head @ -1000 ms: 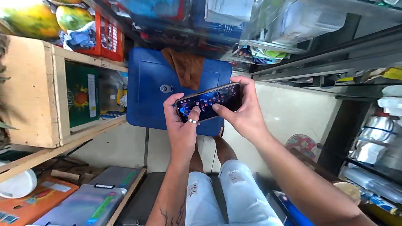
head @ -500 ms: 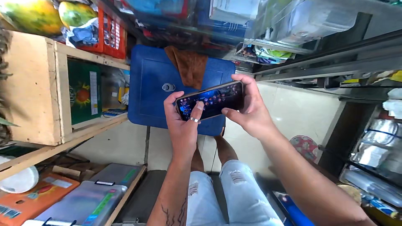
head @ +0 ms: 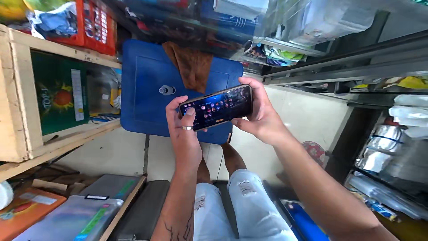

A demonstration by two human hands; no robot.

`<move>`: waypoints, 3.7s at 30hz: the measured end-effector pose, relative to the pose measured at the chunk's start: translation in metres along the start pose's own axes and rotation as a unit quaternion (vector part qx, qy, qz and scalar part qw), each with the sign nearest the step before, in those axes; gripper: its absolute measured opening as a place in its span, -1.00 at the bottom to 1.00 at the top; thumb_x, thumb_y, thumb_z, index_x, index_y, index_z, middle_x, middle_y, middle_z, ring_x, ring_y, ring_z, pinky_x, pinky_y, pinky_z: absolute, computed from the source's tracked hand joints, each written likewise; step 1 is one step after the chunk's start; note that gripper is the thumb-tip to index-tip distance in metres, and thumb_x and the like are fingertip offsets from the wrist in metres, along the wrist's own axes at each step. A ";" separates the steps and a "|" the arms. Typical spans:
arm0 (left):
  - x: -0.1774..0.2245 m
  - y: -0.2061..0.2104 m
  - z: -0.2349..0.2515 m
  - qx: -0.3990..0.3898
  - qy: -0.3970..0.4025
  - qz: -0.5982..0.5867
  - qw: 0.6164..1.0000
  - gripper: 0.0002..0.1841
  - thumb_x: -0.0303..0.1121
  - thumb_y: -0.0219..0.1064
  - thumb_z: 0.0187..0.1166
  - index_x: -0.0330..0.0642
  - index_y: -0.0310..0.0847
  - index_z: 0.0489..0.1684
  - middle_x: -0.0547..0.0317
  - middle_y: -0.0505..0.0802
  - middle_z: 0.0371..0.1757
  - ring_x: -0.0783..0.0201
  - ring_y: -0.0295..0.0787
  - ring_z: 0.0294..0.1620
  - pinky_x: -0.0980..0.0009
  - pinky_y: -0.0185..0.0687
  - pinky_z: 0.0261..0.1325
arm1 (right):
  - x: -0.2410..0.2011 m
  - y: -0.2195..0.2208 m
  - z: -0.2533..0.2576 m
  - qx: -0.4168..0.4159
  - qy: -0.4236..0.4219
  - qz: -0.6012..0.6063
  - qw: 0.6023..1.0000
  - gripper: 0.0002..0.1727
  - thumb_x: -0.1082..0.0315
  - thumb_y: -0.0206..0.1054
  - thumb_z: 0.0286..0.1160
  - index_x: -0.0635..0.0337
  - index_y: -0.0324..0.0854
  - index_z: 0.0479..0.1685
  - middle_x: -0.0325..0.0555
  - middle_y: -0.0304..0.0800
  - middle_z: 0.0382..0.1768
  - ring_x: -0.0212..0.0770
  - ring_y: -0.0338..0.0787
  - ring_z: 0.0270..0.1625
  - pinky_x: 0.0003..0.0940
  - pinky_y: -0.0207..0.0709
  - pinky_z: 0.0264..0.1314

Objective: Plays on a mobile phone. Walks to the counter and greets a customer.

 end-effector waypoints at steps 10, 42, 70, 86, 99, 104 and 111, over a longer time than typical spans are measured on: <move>-0.018 0.006 0.000 0.016 -0.019 0.001 1.000 -0.63 -0.17 -0.03 0.77 0.19 0.39 0.49 0.17 0.76 0.16 0.28 0.83 -0.09 0.41 0.79 -0.31 | 0.013 -0.010 0.005 0.037 0.034 -0.091 0.995 0.20 0.40 0.74 -0.03 -0.24 0.04 0.76 -0.06 0.50 0.48 -0.10 0.73 0.36 -0.15 0.83 0.18; -0.222 -0.056 0.091 -0.060 -0.214 0.263 0.939 -0.37 0.03 -0.11 0.75 0.15 0.11 0.84 0.10 0.33 0.80 -0.04 0.31 0.72 -0.30 0.40 0.45 | 0.243 -0.048 0.060 0.192 0.269 -0.235 0.914 -0.19 0.24 0.25 0.44 0.06 0.18 0.82 0.28 0.20 0.64 0.19 0.38 0.60 0.18 0.43 0.51; -0.161 -0.138 0.191 0.012 0.036 0.325 0.945 -0.14 -0.45 0.59 0.33 -0.23 0.19 0.70 -0.08 0.65 0.45 0.22 0.67 0.43 0.26 0.66 0.43 | 0.280 0.026 -0.003 0.076 0.149 -0.483 0.859 -0.10 0.37 0.34 0.43 -0.35 0.11 0.86 0.08 0.65 0.19 0.14 0.68 0.25 0.10 0.68 0.14; -0.161 -0.136 0.093 -0.041 0.077 0.291 0.953 -0.41 -0.44 0.51 0.45 -0.28 0.44 0.50 0.02 0.70 0.43 0.19 0.68 0.41 0.15 0.68 0.43 | 0.248 0.018 -0.028 0.161 0.120 -0.335 0.920 -0.67 0.22 0.23 0.68 0.05 0.69 0.30 -0.10 0.80 -0.02 -0.18 0.80 0.03 -0.12 0.72 0.17; -0.107 -0.009 -0.026 -0.306 0.096 0.255 0.912 -0.55 -0.26 0.61 0.28 -0.24 0.71 0.13 0.16 0.83 0.08 0.39 0.77 0.14 0.36 0.76 0.27 | 0.069 0.042 -0.077 0.091 -0.024 -0.158 0.983 -0.36 0.10 0.60 0.38 -0.05 0.62 0.52 -0.04 0.67 0.18 -0.29 0.73 0.06 -0.36 0.73 0.06; -0.079 0.037 -0.054 -0.335 0.063 0.232 0.911 -0.62 -0.35 0.57 0.29 -0.26 0.67 0.05 0.26 0.86 -0.04 0.48 0.81 0.01 0.45 0.80 0.16 | 0.025 0.018 -0.101 0.126 -0.100 -0.231 0.960 -0.65 0.04 0.50 0.50 -0.04 0.83 0.16 -0.09 0.69 -0.03 -0.33 0.71 -0.08 -0.42 0.69 -0.09; -0.075 0.082 -0.084 -0.276 0.107 0.243 0.924 -0.57 -0.38 0.50 0.31 -0.35 0.58 0.14 0.23 0.85 -0.03 0.51 0.81 -0.01 0.49 0.80 0.12 | 0.014 -0.014 -0.127 0.191 -0.197 -0.241 0.931 -0.69 0.15 0.53 0.48 0.08 0.85 0.11 -0.10 0.74 -0.07 -0.34 0.72 -0.03 -0.49 0.67 0.06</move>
Point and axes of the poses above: each hand's wrist, its own z-axis towards the middle knuckle, its own y-axis out of the palm, x = y × z, the point moved 6 cm from there along z, towards the middle knuckle
